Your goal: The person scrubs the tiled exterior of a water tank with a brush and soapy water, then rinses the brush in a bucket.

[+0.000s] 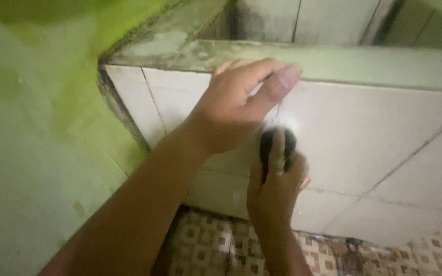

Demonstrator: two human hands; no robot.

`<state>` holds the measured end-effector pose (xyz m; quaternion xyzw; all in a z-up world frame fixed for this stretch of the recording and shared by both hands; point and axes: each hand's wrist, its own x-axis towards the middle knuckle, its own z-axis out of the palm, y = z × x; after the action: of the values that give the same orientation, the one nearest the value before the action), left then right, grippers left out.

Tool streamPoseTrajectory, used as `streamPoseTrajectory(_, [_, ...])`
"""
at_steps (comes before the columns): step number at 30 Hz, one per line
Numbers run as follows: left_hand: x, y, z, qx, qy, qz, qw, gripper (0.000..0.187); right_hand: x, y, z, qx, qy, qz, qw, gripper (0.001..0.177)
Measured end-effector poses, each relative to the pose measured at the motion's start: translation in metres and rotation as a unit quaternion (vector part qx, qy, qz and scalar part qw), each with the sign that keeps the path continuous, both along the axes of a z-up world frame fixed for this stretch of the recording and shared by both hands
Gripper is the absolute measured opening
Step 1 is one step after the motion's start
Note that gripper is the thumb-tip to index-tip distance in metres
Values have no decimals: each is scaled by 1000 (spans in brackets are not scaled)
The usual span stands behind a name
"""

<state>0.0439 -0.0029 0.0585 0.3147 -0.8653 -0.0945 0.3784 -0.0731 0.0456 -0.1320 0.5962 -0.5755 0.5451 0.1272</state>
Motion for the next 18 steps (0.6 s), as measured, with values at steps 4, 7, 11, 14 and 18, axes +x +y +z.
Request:
streamPoseTrajectory(4, [10, 8, 10, 137, 69, -33, 988, 69, 3, -12, 27, -63, -14, 12, 998, 67])
streamPoseTrajectory(7, [19, 9, 21, 103, 66, -34, 992, 66, 17, 4, -1, 37, 19, 2, 999, 64])
streamPoseTrajectory(11, [58, 10, 22, 90, 80, -28, 992, 60, 17, 32, -22, 160, 17, -26, 987, 60])
streamPoseTrajectory(14, [90, 6, 26, 81, 99, 7, 992, 59, 26, 27, 11, 122, 27, -14, 992, 67])
streamPoseTrajectory(18, [123, 4, 25, 128, 123, 39, 983, 57, 27, 6, 101, 34, 69, -14, 997, 67])
